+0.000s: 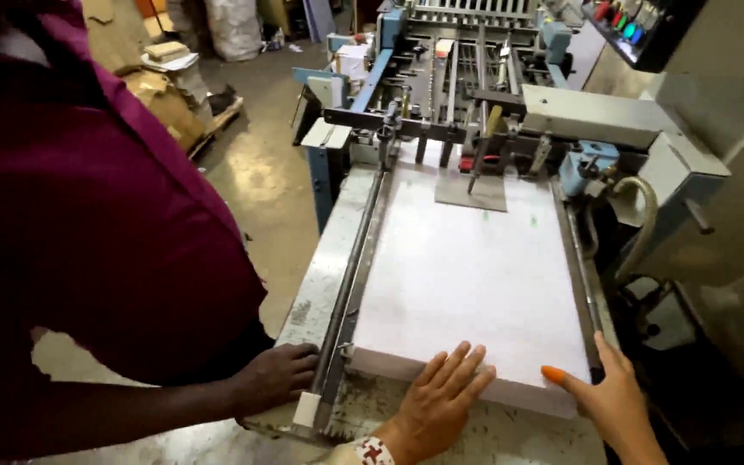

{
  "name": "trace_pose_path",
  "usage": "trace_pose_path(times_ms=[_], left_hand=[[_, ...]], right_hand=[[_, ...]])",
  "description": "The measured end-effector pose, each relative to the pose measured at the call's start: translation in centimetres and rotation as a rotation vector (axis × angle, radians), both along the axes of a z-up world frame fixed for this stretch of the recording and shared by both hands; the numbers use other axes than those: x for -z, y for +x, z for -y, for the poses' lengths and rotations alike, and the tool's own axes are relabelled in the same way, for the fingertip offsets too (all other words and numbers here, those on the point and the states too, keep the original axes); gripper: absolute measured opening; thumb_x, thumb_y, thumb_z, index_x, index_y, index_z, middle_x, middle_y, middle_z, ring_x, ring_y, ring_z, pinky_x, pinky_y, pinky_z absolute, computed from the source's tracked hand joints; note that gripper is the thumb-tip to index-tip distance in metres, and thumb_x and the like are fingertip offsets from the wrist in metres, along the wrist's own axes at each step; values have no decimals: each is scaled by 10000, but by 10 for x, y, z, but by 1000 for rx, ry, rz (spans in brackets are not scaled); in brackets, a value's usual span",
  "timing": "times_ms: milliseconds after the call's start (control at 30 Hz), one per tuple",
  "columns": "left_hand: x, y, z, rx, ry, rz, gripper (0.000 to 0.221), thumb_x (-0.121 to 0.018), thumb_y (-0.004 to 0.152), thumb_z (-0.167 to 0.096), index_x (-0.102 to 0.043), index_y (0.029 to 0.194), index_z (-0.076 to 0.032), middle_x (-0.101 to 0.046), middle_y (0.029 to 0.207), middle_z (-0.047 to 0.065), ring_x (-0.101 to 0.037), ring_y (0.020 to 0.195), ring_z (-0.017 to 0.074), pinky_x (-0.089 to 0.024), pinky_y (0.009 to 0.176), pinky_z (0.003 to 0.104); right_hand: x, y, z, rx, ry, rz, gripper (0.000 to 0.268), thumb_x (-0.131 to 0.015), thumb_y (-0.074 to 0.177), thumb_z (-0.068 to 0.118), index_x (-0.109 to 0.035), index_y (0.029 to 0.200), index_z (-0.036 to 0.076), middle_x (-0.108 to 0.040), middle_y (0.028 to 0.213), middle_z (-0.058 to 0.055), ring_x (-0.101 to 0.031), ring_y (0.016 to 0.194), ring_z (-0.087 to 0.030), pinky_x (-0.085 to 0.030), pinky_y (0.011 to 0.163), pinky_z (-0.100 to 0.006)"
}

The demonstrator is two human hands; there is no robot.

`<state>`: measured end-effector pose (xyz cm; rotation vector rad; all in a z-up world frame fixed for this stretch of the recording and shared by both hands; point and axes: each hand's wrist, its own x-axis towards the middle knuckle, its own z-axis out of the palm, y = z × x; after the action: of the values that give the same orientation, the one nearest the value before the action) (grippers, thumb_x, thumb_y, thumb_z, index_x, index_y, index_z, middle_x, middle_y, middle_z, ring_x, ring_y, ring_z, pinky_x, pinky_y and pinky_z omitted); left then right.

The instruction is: Operating a binding machine to process paper into notebooks, including alignment and stacking.

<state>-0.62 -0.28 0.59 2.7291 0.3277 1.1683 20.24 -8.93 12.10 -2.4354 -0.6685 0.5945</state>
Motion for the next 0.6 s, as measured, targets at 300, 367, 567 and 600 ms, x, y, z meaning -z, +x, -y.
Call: trace_pose_path(times_ms=[300,367,567,600], left_hand=[[3,2,0,-5,42,0,720,-458,725,148,-450,1420,-39,-434,1488,174,-356,1405,331,-200,1173,439],[2,1,0,6,25,-22,623,-495,807,87,-485,1403,-91,-418,1491,183,-356,1398,347,-204,1163,452],[0,-1,-1,5,63,6,643,-569,817,40,-471,1413,-181,-422,1478,183,-394,1373,365,-271,1126,464],[-1,0,1,7,64,6,643,-569,817,40,-471,1413,-181,-422,1478,183,-394,1373,365,-271,1126,464]], right_hand=[[11,9,-1,4,-24,-2,1154,-785,549,469,-242,1535,211,-237,1562,-69,-303,1405,-298,-344,1093,-531],[-1,-2,-1,46,46,-47,1079,-811,600,337,-275,1523,179,-239,1554,-73,-300,1408,-277,-323,1111,-483],[-6,-10,1,46,11,-8,1079,-802,618,406,-253,1528,214,-225,1570,-69,-307,1408,-287,-351,1083,-481],[-4,-7,2,48,11,-9,1079,-802,618,406,-253,1528,214,-225,1570,-69,-307,1408,-287,-351,1083,-481]])
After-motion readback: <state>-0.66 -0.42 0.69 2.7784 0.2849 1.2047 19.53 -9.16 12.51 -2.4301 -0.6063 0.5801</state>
